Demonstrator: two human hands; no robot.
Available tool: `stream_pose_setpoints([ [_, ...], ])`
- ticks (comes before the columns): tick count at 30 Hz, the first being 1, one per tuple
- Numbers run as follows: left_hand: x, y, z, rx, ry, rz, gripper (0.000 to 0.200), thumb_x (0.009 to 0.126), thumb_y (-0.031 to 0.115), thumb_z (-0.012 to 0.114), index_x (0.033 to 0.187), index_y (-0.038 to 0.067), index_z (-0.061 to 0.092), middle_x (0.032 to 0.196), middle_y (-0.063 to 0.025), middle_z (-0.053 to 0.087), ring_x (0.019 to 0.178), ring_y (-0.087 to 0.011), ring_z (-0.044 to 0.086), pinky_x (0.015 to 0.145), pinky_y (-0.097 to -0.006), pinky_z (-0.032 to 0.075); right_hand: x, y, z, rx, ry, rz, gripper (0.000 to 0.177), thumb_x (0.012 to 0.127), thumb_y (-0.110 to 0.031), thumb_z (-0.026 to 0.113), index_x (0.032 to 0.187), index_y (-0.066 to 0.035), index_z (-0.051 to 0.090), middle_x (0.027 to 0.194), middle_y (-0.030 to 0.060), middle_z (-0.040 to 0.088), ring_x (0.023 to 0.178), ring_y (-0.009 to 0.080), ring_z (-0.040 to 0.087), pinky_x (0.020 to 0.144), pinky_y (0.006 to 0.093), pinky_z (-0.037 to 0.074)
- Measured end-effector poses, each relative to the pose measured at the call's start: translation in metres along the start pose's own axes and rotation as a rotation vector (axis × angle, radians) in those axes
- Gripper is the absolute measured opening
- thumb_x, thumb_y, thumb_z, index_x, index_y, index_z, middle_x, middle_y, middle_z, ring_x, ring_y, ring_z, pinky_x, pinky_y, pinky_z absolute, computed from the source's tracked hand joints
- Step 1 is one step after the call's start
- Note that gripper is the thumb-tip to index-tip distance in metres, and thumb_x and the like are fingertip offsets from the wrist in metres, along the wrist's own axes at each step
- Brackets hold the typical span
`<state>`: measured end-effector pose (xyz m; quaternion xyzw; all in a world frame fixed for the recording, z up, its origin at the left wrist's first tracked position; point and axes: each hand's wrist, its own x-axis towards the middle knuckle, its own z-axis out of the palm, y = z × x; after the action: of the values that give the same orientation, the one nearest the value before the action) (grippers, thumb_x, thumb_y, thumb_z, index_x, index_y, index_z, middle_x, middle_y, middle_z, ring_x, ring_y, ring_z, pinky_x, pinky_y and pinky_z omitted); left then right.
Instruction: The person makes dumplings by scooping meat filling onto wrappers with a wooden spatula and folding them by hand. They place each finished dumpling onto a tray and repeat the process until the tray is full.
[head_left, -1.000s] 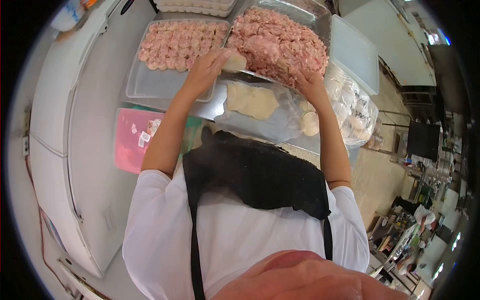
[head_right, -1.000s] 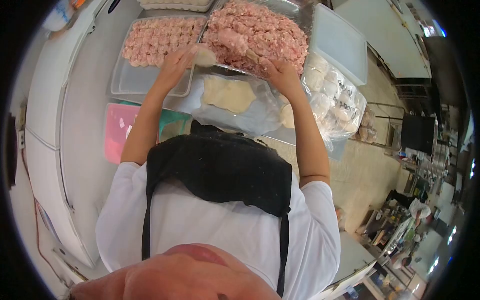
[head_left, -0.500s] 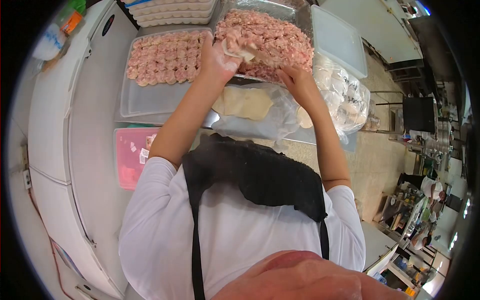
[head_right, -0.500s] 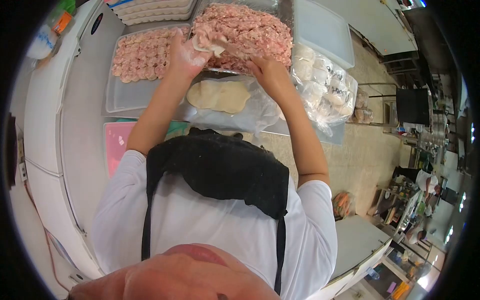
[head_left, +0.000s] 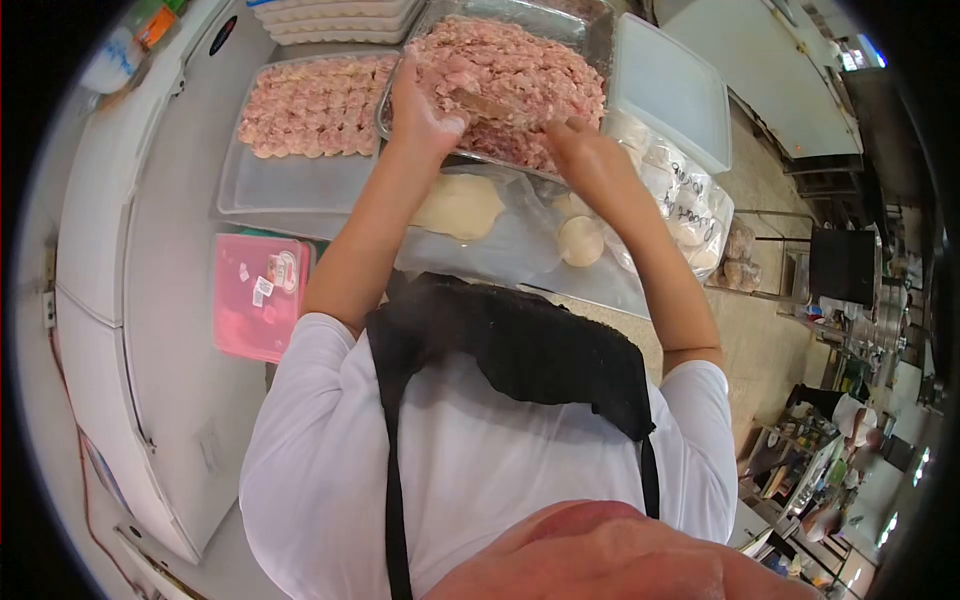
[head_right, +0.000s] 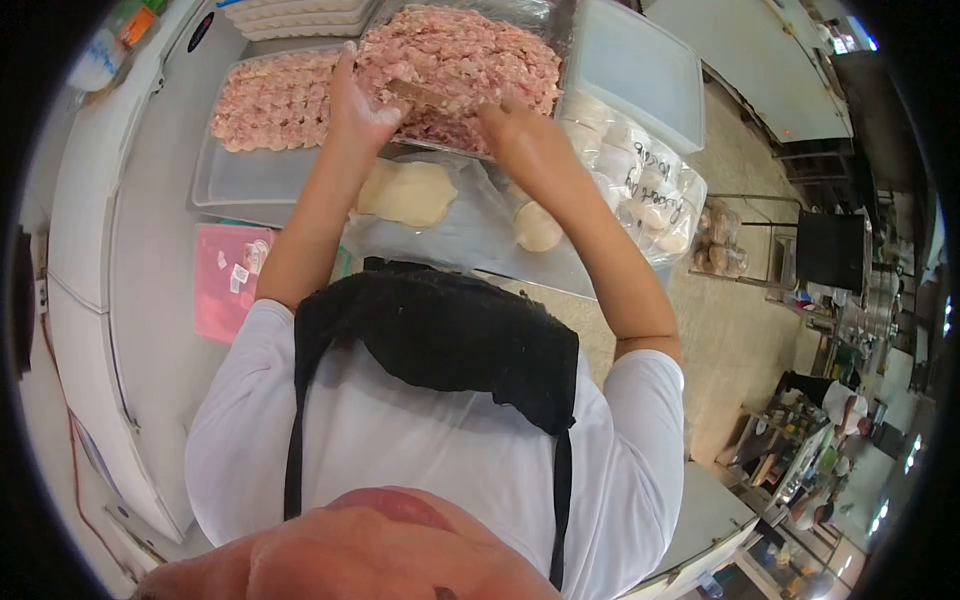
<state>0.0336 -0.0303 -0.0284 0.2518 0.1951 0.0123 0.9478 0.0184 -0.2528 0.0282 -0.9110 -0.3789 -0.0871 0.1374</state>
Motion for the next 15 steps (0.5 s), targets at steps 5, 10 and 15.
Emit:
stream_pose_setpoints([
  [5, 0.011, -0.004, -0.015, 0.057, -0.351, 0.043, 0.048, 0.09, 0.026, 0.054, 0.13, 0.003, 0.044, 0.127, -0.0157, 0.052, 0.117, -0.0345, 0.048, 0.099, -0.0501, 0.038, -0.005, 0.055, -0.013, 0.623, -0.016, 0.299, 0.03, 0.097, -0.027, 0.05, 0.105, -0.001, 0.063, 0.062, 0.0019, 0.053, 0.055, 0.0116, 0.048, 0.051, 0.0257, 0.039],
  [10, -0.019, 0.001, 0.016, 1.018, -0.453, 0.571, 0.057, 0.078, 0.016, 0.071, 0.128, 0.004, 0.047, 0.125, -0.0135, 0.055, 0.119, -0.0246, 0.051, 0.096, -0.0367, 0.043, -0.007, 0.059, -0.044, 0.805, -0.311, 0.452, 0.034, 0.097, -0.031, 0.049, 0.104, -0.002, 0.063, 0.06, -0.0024, 0.044, 0.055, 0.0061, 0.04, 0.05, 0.0218, 0.033],
  [15, -0.024, 0.008, 0.028, 1.379, -0.497, 0.497, 0.049, 0.076, 0.017, 0.073, 0.119, 0.003, 0.054, 0.119, -0.0114, 0.059, 0.095, -0.0179, 0.062, 0.082, -0.0281, 0.049, -0.021, 0.054, -0.062, 0.674, -0.323, 0.34, 0.029, 0.094, -0.026, 0.054, 0.104, 0.0, 0.063, 0.065, 0.007, 0.056, 0.061, 0.0164, 0.054, 0.058, 0.0303, 0.043],
])
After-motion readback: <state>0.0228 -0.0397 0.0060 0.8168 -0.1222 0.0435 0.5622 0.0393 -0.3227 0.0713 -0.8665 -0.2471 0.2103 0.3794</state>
